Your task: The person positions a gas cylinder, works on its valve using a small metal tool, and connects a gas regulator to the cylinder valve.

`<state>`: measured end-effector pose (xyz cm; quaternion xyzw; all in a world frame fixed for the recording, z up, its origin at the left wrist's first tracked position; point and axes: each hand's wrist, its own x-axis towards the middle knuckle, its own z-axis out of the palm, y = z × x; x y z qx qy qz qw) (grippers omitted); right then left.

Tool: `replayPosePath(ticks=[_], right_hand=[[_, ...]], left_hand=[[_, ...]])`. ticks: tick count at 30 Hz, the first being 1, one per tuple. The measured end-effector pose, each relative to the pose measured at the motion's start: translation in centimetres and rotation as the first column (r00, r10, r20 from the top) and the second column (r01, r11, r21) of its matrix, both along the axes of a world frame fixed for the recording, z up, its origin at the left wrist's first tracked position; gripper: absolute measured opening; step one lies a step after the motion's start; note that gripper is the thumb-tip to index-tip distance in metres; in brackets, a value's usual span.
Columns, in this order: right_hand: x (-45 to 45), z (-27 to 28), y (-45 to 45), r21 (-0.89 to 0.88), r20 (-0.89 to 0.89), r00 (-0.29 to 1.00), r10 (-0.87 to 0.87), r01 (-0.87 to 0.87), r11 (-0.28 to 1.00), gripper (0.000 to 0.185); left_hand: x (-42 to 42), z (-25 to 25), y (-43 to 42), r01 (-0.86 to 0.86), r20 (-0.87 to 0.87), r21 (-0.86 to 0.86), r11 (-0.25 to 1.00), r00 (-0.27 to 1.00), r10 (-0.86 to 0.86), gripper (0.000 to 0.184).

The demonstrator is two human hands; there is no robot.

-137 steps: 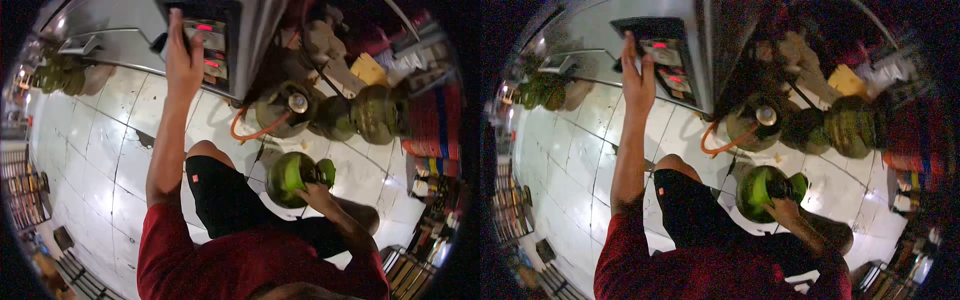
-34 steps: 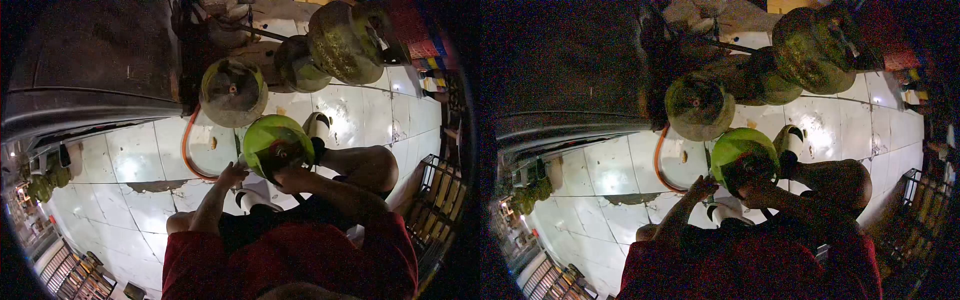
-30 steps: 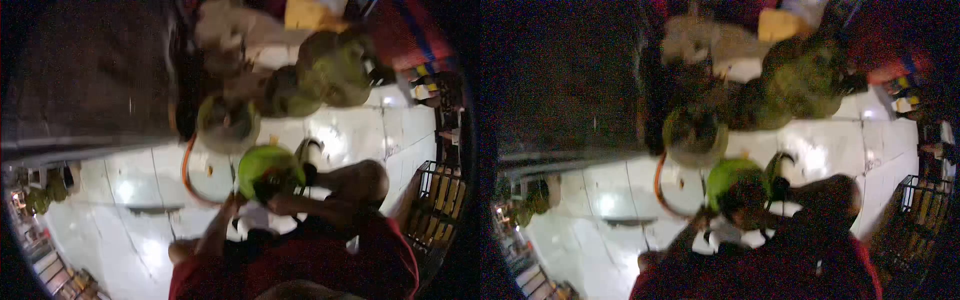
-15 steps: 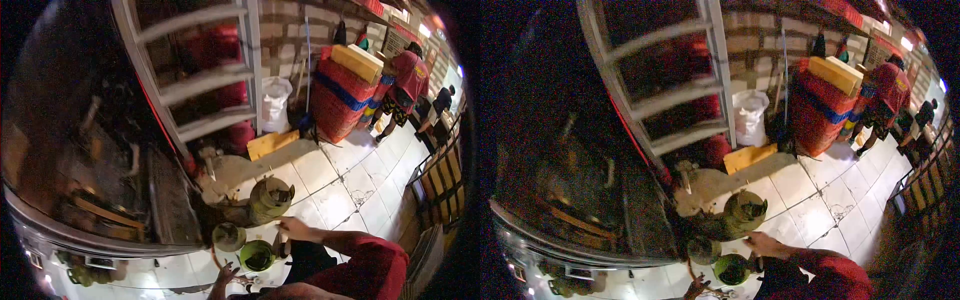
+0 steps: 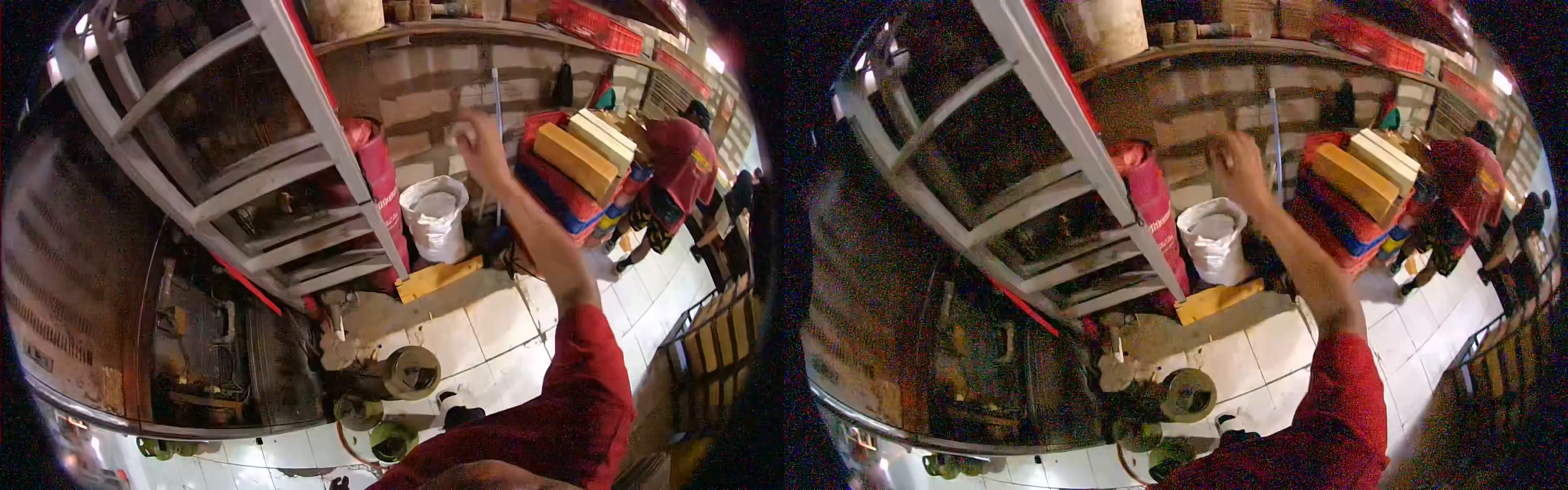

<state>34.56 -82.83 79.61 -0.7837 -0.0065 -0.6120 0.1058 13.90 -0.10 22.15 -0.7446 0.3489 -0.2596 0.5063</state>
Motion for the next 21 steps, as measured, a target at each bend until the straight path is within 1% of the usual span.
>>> replayPosePath(ticks=[2,3,4,6,7,8,9,10,11,12,13,14,15,16,17,18,20,21], right_hand=[[3.5,7.1,-2.8,0.011,-0.125,0.985,-0.122,0.124,0.992,0.044],[6.0,10.3,-4.6,-0.111,-0.049,0.987,-0.155,0.149,0.983,0.047],[8.7,13.0,-6.1,-0.226,0.031,0.984,-0.177,0.179,0.958,0.05],[12.7,16.9,-7.8,-0.377,0.09,0.983,-0.16,0.183,0.908,0.047],[13.7,18.4,-8.4,-0.376,0.08,0.988,-0.134,0.155,0.914,0.047],[14.5,19.6,-9.0,-0.381,-0.174,0.968,-0.179,0.102,0.919,0.044],[15.7,19.7,-8.7,-0.381,-0.421,0.883,-0.207,0.035,0.924,0.044],[16.2,18.0,-7.0,-0.38,-0.451,0.88,-0.151,-0.036,0.924,0.044],[18.3,14.9,-4.2,-0.328,-0.47,0.882,-0.036,-0.136,0.935,0.044],[20.8,10.4,0.8,-0.264,-0.515,0.85,0.115,-0.285,0.921,0.043],[22.2,6.1,6.3,-0.202,-0.551,0.79,0.267,-0.437,0.877,0.043],[22.5,1.8,11.5,-0.126,-0.582,0.706,0.403,-0.568,0.813,0.042],[21.3,-3.0,16.8,-0.031,-0.61,0.594,0.525,-0.679,0.733,0.042],[18.6,-7.0,20.3,0.069,-0.626,0.481,0.613,-0.75,0.658,0.041],[16.4,-9.8,23.0,0.157,-0.621,0.383,0.684,-0.795,0.587,0.041],[15.0,-11.3,25.4,0.228,-0.587,0.305,0.75,-0.826,0.515,0.041],[12.8,-13.5,26.7,0.372,-0.505,0.184,0.844,-0.835,0.405,0.04],[11.8,-14.6,26.3,0.437,-0.461,0.146,0.875,-0.821,0.368,0.039]], left_hand=[[4.1,0.6,-2.7,-0.086,0.186,0.259,0.962,0.982,0.038,0.045],[5.8,1.7,-4.7,-0.146,0.271,0.375,0.916,0.962,0.042,0.044],[7.5,3.2,-6.3,-0.211,0.35,0.482,0.85,0.936,0.034,0.044],[10.6,6.0,-8.5,-0.349,0.482,0.659,0.666,0.876,-0.017,0.043],[12.6,7.6,-9.5,-0.415,0.531,0.723,0.552,0.846,-0.06,0.043],[14.1,8.5,-10.0,-0.476,0.565,0.769,0.426,0.818,-0.107,0.042],[14.8,9.4,-10.1,-0.527,0.581,0.8,0.286,0.799,-0.152,0.042],[13.9,10.3,-9.8,-0.557,0.572,0.82,0.129,0.799,-0.187,0.041],[9.9,10.3,-8.3,-0.546,0.526,0.837,-0.048,0.825,-0.206,0.041],[1.3,10.0,-6.8,-0.471,0.437,0.849,-0.239,0.881,-0.181,0.041],[-7.1,9.9,-7.5,-0.362,0.34,0.838,-0.408,0.932,-0.128,0.04],[-14.9,10.3,-8.6,-0.228,0.226,0.803,-0.55,0.971,-0.072,0.04],[-23.3,11.2,-10.0,-0.073,0.089,0.744,-0.664,0.996,-0.01,0.04],[-31.9,5.9,-8.2,0.063,-0.057,0.663,-0.746,0.998,0.034,0.039],[-32.1,7.6,-9.5,-0.286,-0.519,0.366,-0.886,0.727,-0.449,0.045],[-32.1,11.8,-11.2,-0.516,-0.865,0.129,-0.846,0.359,-0.351,0.043],[-33.5,14.5,-14.8,-0.389,-0.823,0.292,-0.874,0.364,-0.437,0.036],[-34.2,14.9,-16.0,-0.342,-0.833,0.301,-0.89,0.36,-0.42,0.036]])
